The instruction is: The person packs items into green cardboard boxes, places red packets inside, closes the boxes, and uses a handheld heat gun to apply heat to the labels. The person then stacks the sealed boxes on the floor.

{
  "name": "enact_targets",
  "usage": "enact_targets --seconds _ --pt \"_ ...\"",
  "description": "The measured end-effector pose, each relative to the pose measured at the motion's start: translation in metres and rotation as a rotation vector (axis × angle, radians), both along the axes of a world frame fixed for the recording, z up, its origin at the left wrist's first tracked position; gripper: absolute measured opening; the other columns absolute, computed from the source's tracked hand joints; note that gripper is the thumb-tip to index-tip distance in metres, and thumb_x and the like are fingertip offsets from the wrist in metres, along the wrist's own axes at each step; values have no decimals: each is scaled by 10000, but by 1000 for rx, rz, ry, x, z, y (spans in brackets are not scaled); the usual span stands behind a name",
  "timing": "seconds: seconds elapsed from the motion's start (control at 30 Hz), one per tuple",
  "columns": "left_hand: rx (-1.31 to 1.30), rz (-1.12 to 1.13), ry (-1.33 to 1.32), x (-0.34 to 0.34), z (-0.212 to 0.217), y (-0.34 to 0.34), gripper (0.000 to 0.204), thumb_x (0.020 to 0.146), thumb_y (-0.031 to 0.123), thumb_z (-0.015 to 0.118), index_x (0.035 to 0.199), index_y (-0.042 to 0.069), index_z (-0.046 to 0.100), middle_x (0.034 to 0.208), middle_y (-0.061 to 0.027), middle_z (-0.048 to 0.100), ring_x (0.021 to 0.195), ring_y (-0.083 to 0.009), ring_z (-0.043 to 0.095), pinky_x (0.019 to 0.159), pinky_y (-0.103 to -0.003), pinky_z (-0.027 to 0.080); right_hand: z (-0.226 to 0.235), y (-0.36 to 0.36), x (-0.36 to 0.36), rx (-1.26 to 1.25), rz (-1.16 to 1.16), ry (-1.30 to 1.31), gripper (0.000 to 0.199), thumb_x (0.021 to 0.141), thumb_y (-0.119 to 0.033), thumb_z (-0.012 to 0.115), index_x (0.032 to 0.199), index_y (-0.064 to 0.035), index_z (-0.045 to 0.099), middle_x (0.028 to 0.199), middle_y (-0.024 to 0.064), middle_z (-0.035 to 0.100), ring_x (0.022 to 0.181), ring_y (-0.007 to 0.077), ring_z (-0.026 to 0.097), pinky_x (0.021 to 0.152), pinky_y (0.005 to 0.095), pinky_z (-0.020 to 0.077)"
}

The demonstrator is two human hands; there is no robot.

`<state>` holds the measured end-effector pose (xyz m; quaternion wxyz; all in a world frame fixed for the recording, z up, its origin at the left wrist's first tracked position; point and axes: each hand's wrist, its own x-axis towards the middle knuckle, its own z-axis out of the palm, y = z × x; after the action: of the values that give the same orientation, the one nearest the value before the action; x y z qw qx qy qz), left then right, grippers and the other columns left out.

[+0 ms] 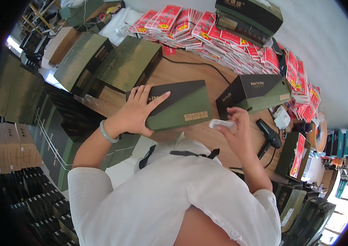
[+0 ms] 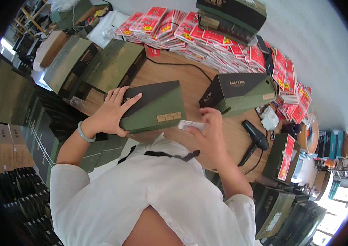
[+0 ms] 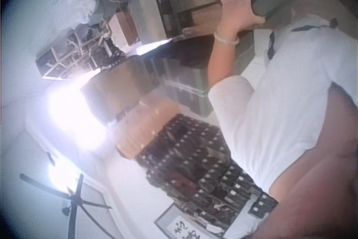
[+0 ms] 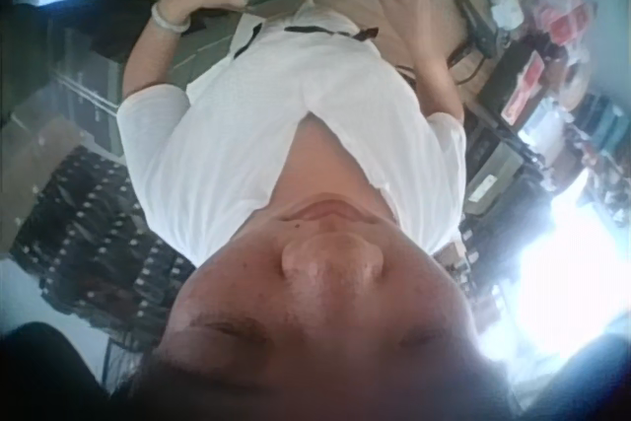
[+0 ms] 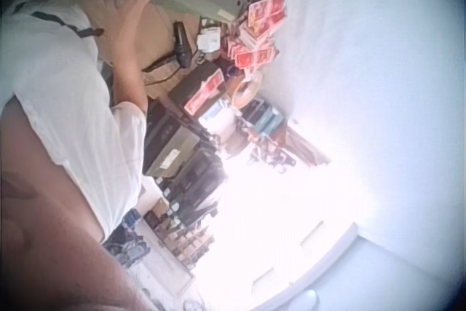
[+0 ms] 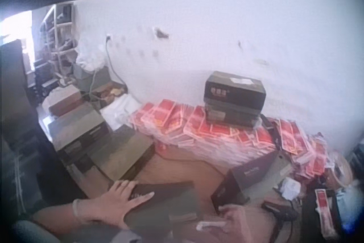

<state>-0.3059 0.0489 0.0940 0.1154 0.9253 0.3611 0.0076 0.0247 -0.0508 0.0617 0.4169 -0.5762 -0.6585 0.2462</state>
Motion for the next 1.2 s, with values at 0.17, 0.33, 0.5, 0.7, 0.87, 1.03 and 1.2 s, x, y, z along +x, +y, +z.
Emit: enact_targets --seconds 0.17,0.33,0.5,0.7,0.87,1.03,1.2 --pt "14 -73 -103 12 -11 -22 1059 562 379 817 1497 194 354 1507 -352 186 1407 -530 168 1149 -600 117 3 8 -34 4 56 -84 452 710 12 804 911 -41 402 1208 206 457 1098 327 503 872 382 472" --pt "1 -58 -259 28 -21 -31 852 675 265 781 1441 200 414 1492 -302 278 1417 -486 216 1137 -626 134 -9 12 -36 64 95 -133 433 713 -16 809 913 -15 426 1215 226 445 1087 377 500 805 399 473" --pt "-21 -117 -394 39 -29 -40 445 704 113 735 1085 147 507 1470 -211 371 1394 -437 311 1134 -622 200 -7 17 -36 24 107 -141 433 696 -7 817 921 -2 447 1217 232 443 1115 398 498 818 422 472" --pt "6 -136 -349 43 -27 -42 417 699 118 738 1055 159 527 1464 -187 385 1396 -425 311 1138 -624 196 -11 14 -37 21 99 -132 451 682 -30 834 921 -9 452 1223 227 445 1154 419 492 865 459 464" --pt "20 -135 -326 46 -26 -44 477 707 145 741 1150 223 581 1471 -183 382 1391 -431 314 1131 -625 206 -19 14 -35 66 113 -175 466 670 -62 844 929 -17 459 1219 225 445 1158 416 485 912 477 435" --pt "83 -120 -231 58 -22 -49 634 709 226 758 1296 385 577 1508 -168 348 1402 -432 294 1121 -642 196 -19 16 -34 71 116 -187 476 669 -90 845 951 -20 468 1221 226 440 1141 409 480 918 474 427" --pt "126 -141 -237 57 -28 -50 631 715 296 761 1295 443 563 1497 -152 368 1381 -441 315 1086 -671 233 -7 17 -34 43 116 -301 421 718 -105 815 973 -28 488 1224 236 433 1141 409 471 926 481 421"
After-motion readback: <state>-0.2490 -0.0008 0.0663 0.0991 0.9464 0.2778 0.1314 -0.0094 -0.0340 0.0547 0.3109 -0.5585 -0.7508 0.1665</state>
